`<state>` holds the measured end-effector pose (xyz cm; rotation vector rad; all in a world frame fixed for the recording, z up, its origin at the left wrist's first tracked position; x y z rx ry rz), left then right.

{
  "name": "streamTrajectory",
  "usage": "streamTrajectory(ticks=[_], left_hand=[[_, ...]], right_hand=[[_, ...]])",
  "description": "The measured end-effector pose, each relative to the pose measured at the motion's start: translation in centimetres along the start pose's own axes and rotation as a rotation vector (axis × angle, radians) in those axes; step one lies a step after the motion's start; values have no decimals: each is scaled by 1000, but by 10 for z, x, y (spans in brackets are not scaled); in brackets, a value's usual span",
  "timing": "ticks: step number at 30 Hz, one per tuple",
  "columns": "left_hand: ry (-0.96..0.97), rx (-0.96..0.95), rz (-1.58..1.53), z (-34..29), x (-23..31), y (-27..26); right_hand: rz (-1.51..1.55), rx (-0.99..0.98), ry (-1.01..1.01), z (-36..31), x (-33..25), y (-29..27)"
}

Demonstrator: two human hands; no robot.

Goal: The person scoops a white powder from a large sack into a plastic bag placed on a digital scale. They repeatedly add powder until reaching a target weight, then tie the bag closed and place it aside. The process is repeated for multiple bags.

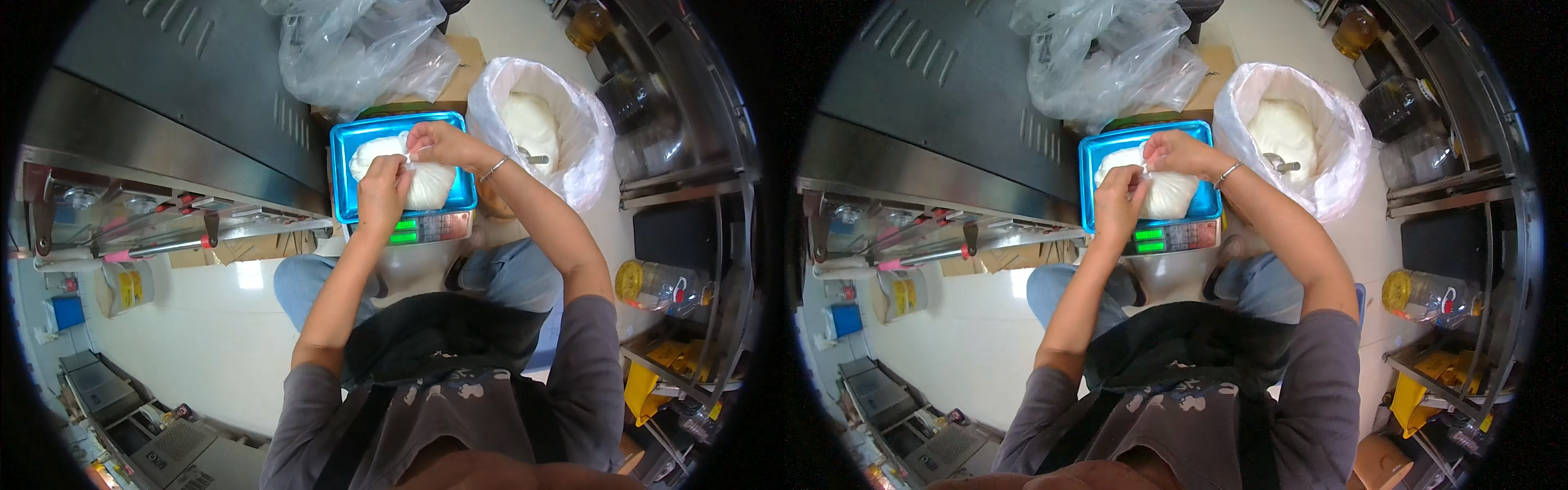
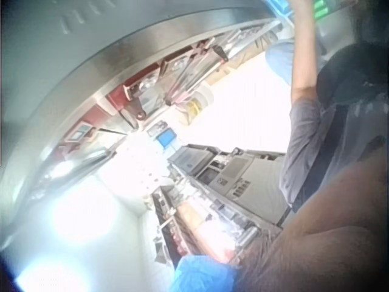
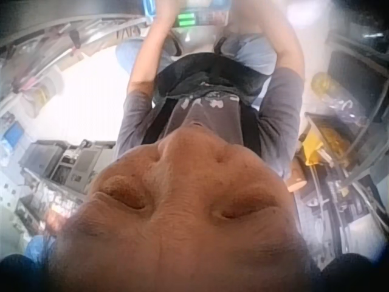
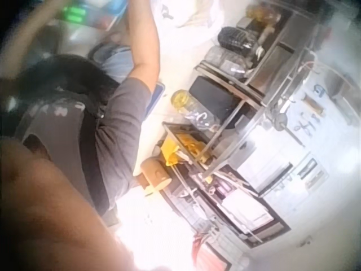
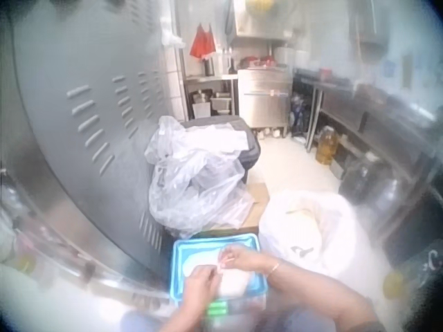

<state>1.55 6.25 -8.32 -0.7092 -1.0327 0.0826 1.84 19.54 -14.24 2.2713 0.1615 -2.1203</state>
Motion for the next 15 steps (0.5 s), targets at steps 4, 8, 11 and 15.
streamTrajectory(ticks=[4,8,11,15], left_hand=[[83,59,99,5,4,3],[85,-4,190,6,8,2],[-15,-91,140,4,-11,10],[-53,-148,100,4,-12,11]], right_hand=[[-57,81,19,-2,-4,-3],[-640,134,-352,-9,-57,2],[-1023,204,-406,-8,-62,4],[-1064,357,-578,-14,-66,10]])
Point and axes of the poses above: each hand's wrist, its own z-axis towards the middle knuckle, its own y-axis out of the palm, x = y × z, the point moved 8 cm from there along z, towards the middle knuckle, and after that the axes turned 9 degrees about -y, right-handed, at the moved point
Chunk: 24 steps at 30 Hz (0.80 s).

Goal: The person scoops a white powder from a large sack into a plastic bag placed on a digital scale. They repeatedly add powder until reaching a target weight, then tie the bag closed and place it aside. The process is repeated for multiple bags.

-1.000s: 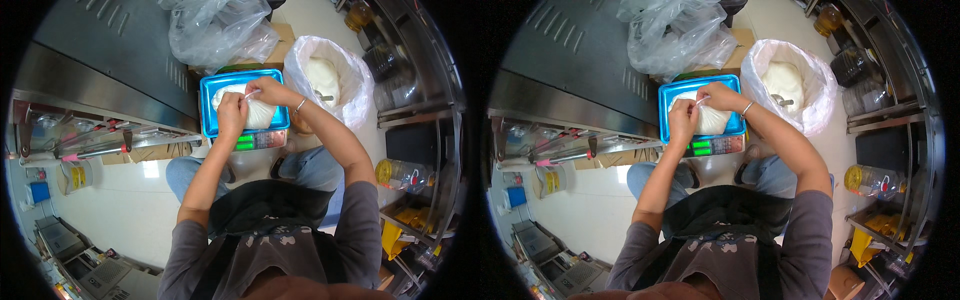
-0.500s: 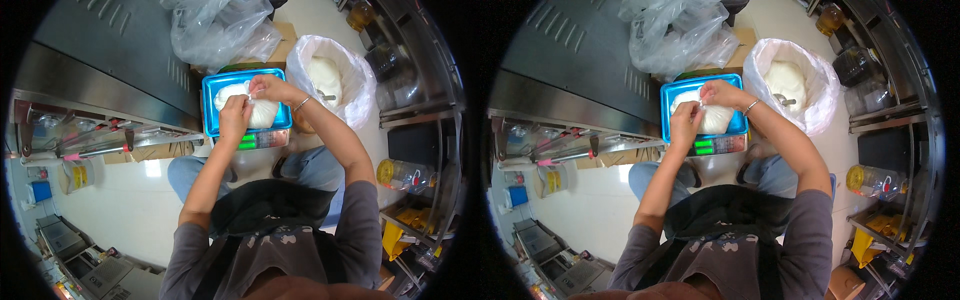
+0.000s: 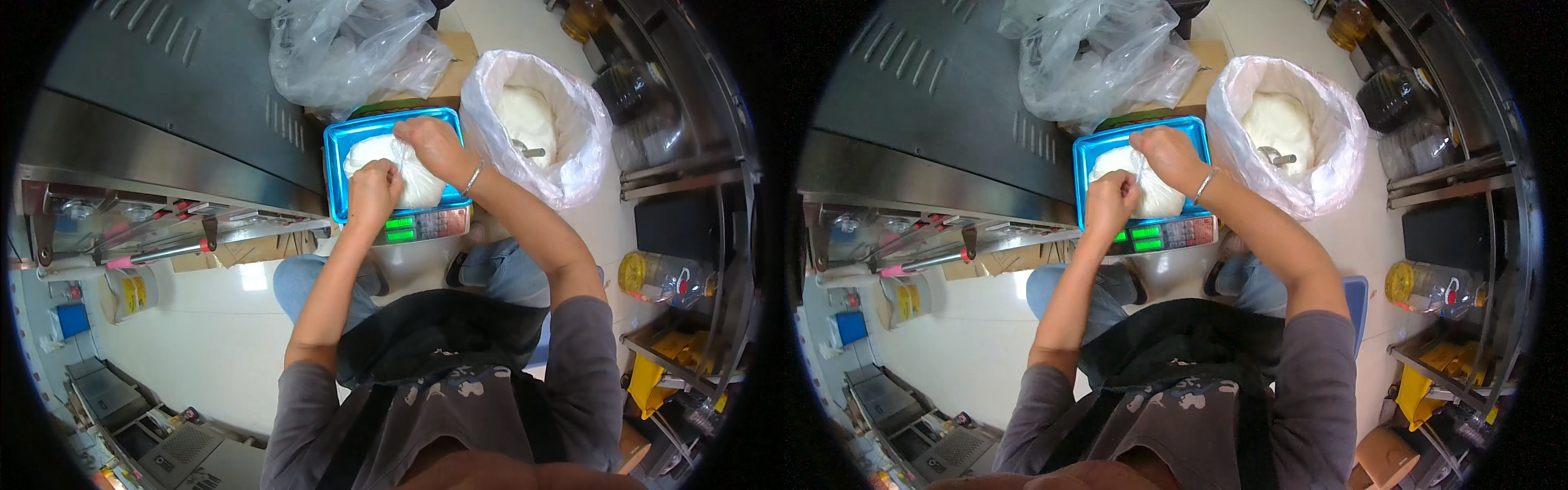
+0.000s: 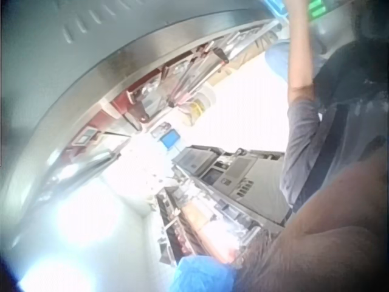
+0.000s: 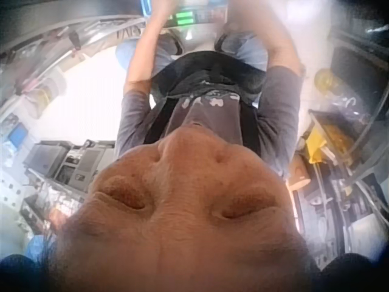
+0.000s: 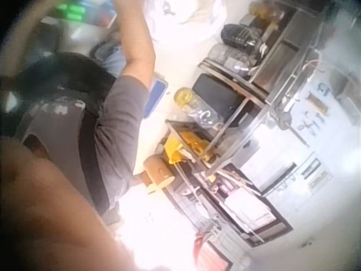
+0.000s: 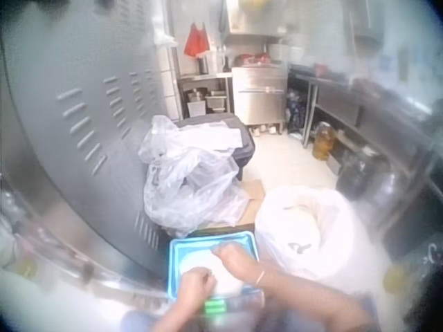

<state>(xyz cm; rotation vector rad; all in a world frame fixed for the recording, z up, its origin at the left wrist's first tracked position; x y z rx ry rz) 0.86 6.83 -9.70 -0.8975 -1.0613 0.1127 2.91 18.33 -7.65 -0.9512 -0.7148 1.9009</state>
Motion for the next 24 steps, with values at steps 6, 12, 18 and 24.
streamTrajectory(ticks=[6,12,18,24], left_hand=[[37,71,-26,3,9,-12],[-85,-2,-186,5,3,-2],[8,16,12,8,6,-1],[-2,10,129,7,11,-3]], right_hand=[[103,-30,326,-6,30,-14],[634,58,721,-25,62,6],[-122,-442,279,-18,44,2],[601,-246,472,-32,67,9]])
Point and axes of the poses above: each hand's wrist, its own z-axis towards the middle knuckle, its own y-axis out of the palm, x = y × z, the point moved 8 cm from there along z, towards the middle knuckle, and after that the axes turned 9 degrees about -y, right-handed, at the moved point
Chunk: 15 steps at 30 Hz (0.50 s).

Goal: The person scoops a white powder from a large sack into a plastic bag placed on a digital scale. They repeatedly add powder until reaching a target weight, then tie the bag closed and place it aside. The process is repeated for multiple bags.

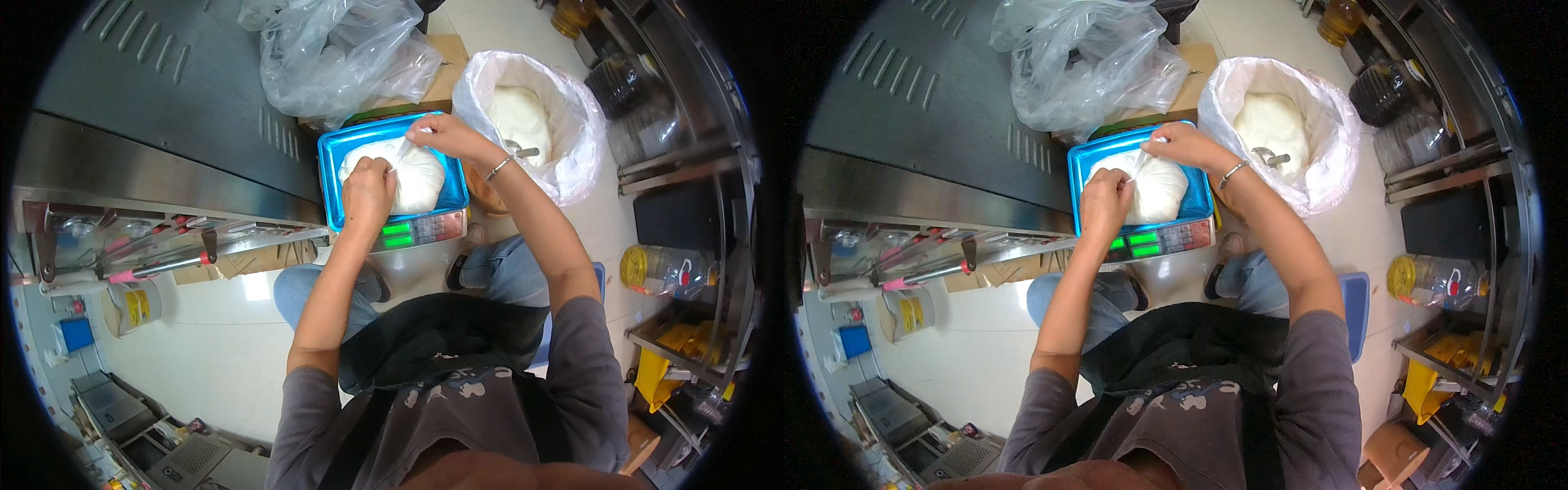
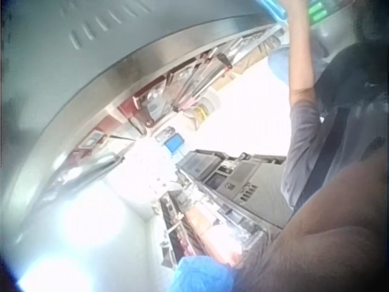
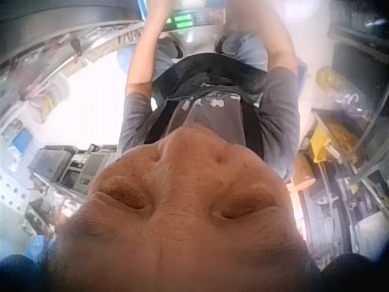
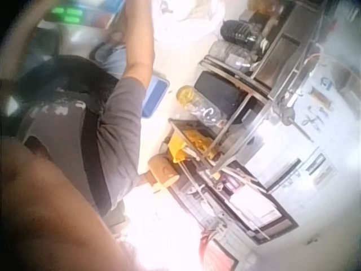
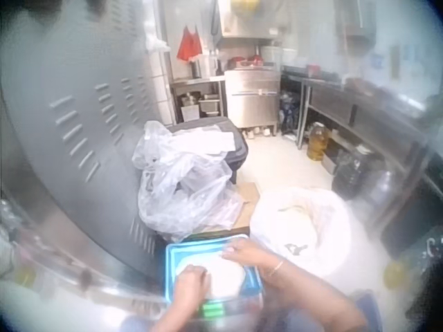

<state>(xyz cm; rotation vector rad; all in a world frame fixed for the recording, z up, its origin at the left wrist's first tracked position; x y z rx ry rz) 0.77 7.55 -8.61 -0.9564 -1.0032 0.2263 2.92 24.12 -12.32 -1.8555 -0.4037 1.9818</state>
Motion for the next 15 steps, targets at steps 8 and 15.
streamTrajectory(ticks=[8,15], left_hand=[[-330,-316,-559,2,-51,45],[-1,-237,-140,2,-15,20]], right_hand=[[868,153,384,17,-1,49],[532,238,467,22,5,44]])
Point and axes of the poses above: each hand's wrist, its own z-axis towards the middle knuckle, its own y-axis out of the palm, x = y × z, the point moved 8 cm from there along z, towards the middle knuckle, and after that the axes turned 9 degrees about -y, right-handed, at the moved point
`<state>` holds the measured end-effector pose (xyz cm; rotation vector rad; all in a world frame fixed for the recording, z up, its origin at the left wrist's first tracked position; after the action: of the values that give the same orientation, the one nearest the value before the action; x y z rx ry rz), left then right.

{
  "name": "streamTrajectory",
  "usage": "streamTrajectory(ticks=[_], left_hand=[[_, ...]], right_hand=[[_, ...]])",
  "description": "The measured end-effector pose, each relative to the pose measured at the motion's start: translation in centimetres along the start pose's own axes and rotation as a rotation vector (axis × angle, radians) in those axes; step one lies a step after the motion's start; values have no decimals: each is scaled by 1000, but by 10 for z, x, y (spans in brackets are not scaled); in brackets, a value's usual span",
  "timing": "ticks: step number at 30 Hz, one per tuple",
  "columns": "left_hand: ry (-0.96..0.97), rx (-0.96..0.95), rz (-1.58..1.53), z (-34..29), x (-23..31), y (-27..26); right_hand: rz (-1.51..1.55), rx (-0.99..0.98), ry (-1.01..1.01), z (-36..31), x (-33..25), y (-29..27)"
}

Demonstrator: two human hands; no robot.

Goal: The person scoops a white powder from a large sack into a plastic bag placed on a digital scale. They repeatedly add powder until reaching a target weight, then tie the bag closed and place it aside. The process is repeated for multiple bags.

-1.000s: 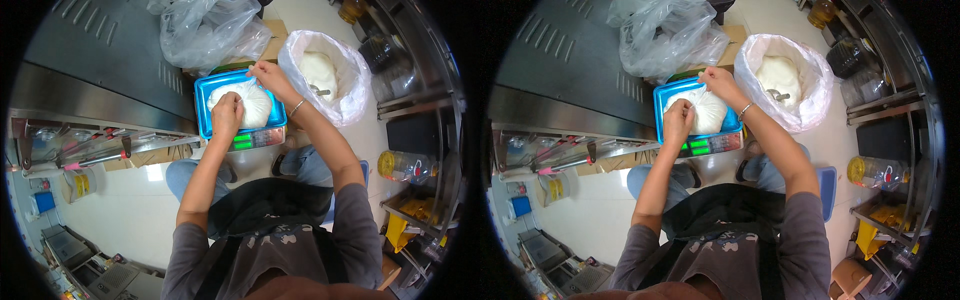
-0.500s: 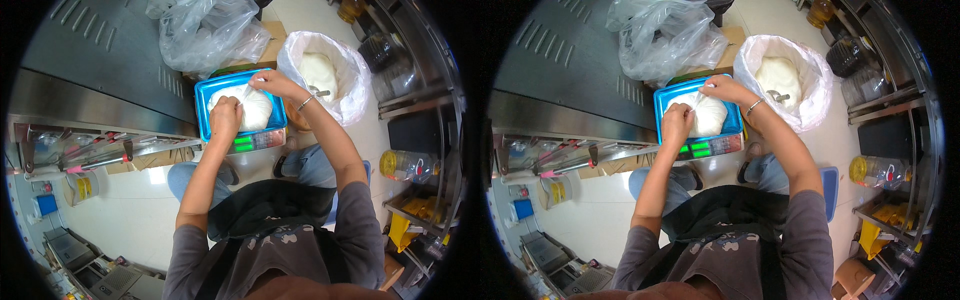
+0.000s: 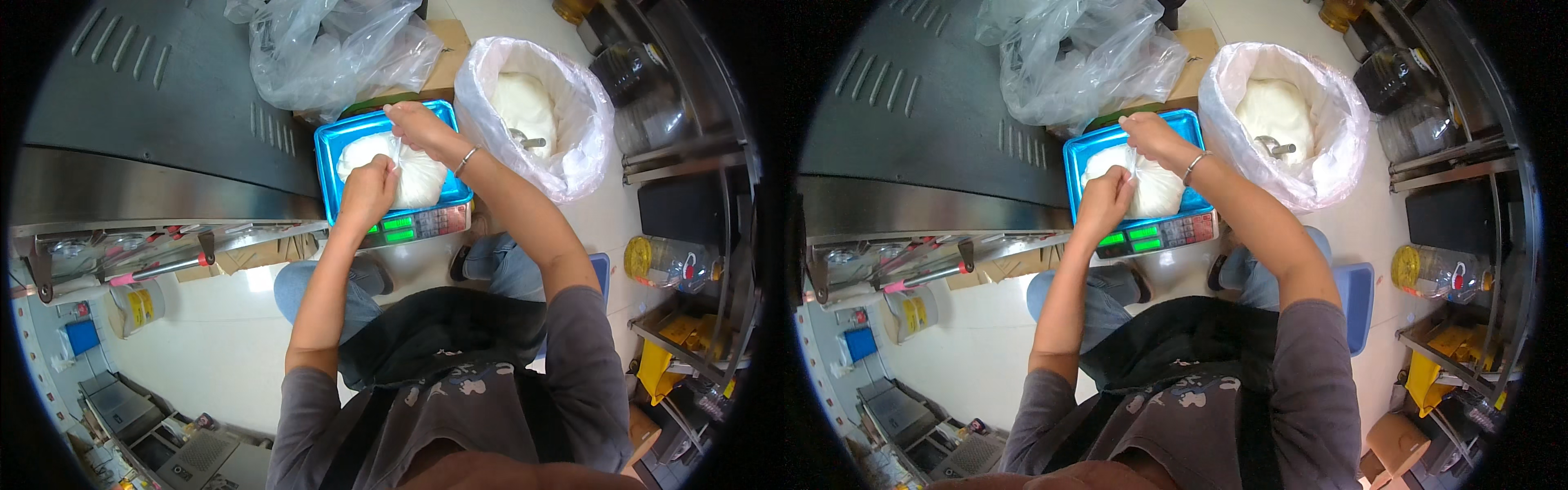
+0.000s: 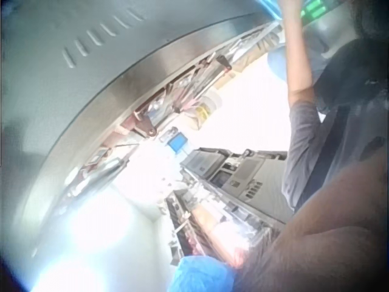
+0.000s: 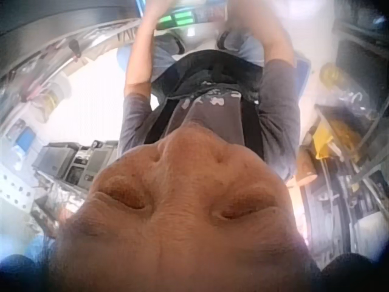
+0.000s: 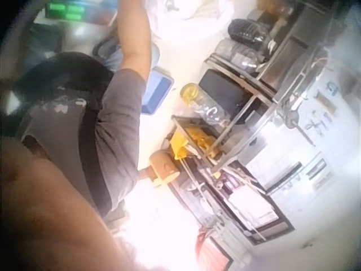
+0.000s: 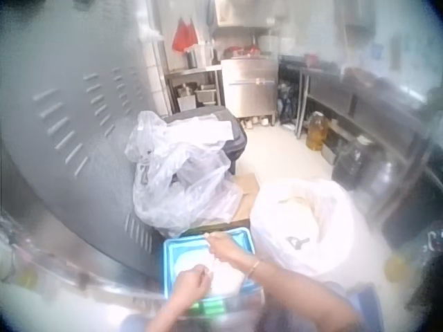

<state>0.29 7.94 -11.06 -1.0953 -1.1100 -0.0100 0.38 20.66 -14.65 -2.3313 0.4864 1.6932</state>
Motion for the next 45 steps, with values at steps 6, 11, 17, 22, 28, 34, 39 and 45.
streamTrajectory(ticks=[6,11,17,22,28,34,39,45], left_hand=[[47,166,179,-5,11,-1],[88,254,182,-11,11,0],[68,259,190,-12,17,-5],[-274,-31,-436,2,-27,4],[-354,-282,-635,-12,60,-13],[-166,-708,-587,-50,215,28],[-65,-815,-637,-99,293,121],[-278,-1009,-726,-199,297,306]], right_hand=[[21,-8,-73,16,4,0],[63,41,-46,13,5,-6],[52,16,-44,19,9,-7],[-383,-116,-426,2,-35,-4],[-826,-112,-874,-131,-128,-8],[-1314,29,-880,-278,-164,-91],[-1346,429,-654,-370,-113,-172],[-1273,609,-264,-477,42,-259]])
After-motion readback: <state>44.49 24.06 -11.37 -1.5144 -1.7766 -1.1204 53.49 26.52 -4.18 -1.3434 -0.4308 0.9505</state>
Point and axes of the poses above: each hand's wrist, its own z-axis towards the middle knuckle, its own y-axis out of the palm, x = y × z, the point moved 8 cm from there along z, towards the middle knuckle, and after that the axes turned 9 degrees about -y, right-handed, at the moved point
